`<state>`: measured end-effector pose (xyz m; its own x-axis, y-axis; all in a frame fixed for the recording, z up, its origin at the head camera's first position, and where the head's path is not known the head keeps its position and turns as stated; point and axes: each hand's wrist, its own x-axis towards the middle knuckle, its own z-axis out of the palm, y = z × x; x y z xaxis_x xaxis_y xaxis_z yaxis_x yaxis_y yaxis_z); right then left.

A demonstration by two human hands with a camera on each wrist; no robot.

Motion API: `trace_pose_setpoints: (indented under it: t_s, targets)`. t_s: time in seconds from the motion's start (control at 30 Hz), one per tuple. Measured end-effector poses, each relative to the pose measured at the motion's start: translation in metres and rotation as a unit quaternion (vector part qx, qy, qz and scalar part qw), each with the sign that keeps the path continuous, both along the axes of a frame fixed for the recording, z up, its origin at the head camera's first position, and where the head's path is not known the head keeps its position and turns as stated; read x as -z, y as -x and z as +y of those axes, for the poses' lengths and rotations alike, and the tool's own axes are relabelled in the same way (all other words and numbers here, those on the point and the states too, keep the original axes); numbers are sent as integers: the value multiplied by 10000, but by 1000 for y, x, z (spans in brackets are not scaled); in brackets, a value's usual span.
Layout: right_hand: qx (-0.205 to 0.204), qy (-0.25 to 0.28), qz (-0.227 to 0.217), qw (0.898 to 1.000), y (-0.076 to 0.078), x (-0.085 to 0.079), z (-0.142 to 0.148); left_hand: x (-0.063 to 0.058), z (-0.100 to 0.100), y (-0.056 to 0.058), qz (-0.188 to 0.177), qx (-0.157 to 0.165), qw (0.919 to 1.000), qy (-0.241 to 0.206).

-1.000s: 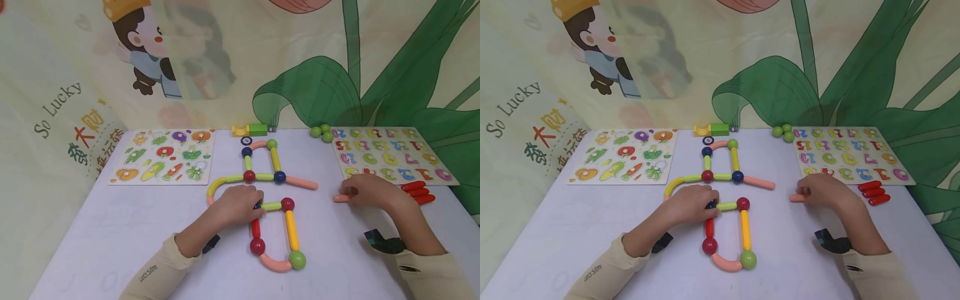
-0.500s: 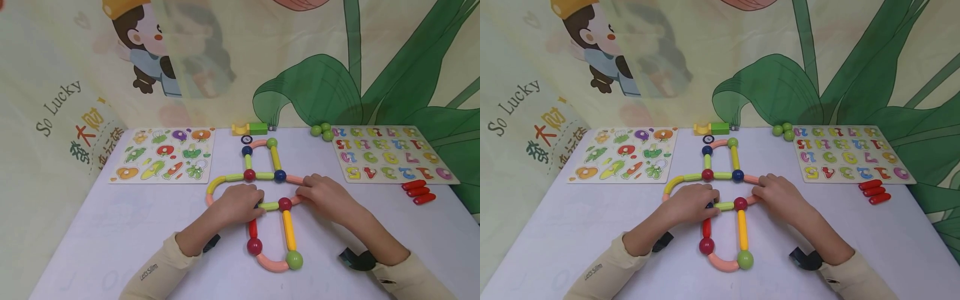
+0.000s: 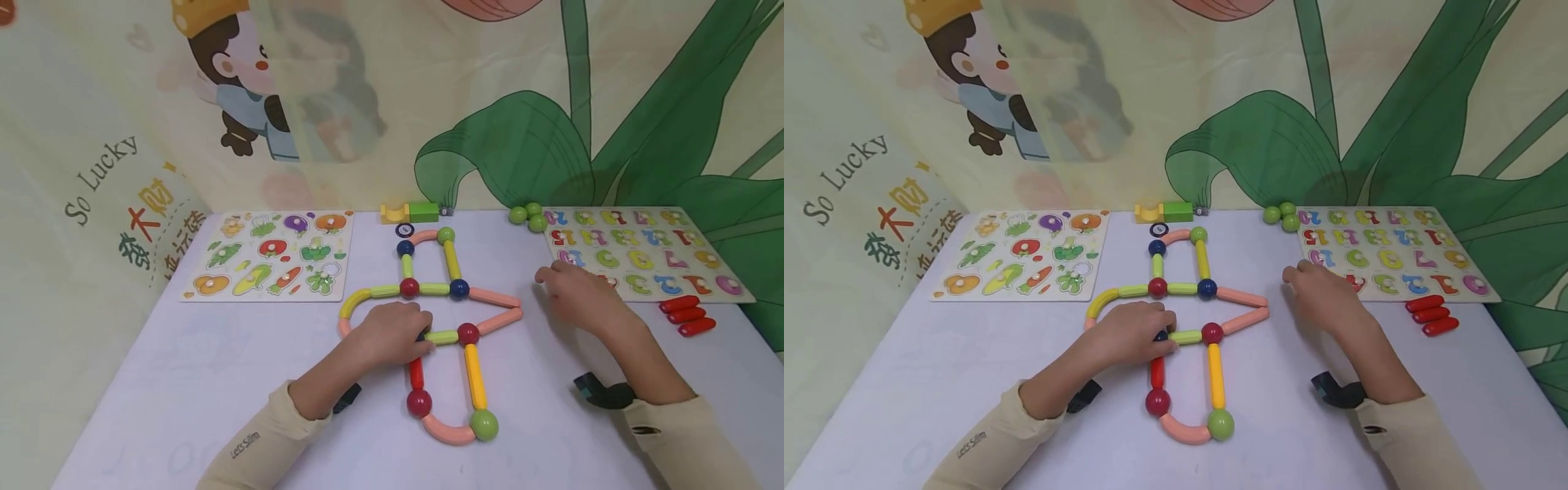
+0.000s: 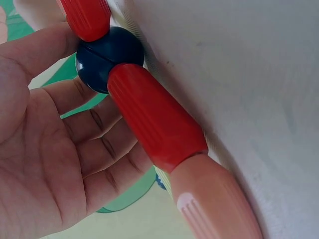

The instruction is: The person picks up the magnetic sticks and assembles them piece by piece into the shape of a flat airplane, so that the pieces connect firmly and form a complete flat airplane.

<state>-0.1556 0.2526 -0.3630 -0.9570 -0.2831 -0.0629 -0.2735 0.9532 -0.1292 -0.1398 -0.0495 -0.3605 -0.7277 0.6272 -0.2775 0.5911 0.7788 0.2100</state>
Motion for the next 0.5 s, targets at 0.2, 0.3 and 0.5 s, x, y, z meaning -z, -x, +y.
trace_pose_setpoints:
  t_s: [0.2, 0.3, 0.5]
  targets:
    - [64, 585, 362, 9976, 55, -3, 10, 1, -2, 1, 76, -61, 10000, -3]
    - [35, 698, 614, 9957, 83, -1, 3, 1, -2, 1, 69, -56, 10000, -9]
    - [369, 261, 399, 9982, 116, 1, -22, 0, -1, 0, 29, -30, 10000, 24]
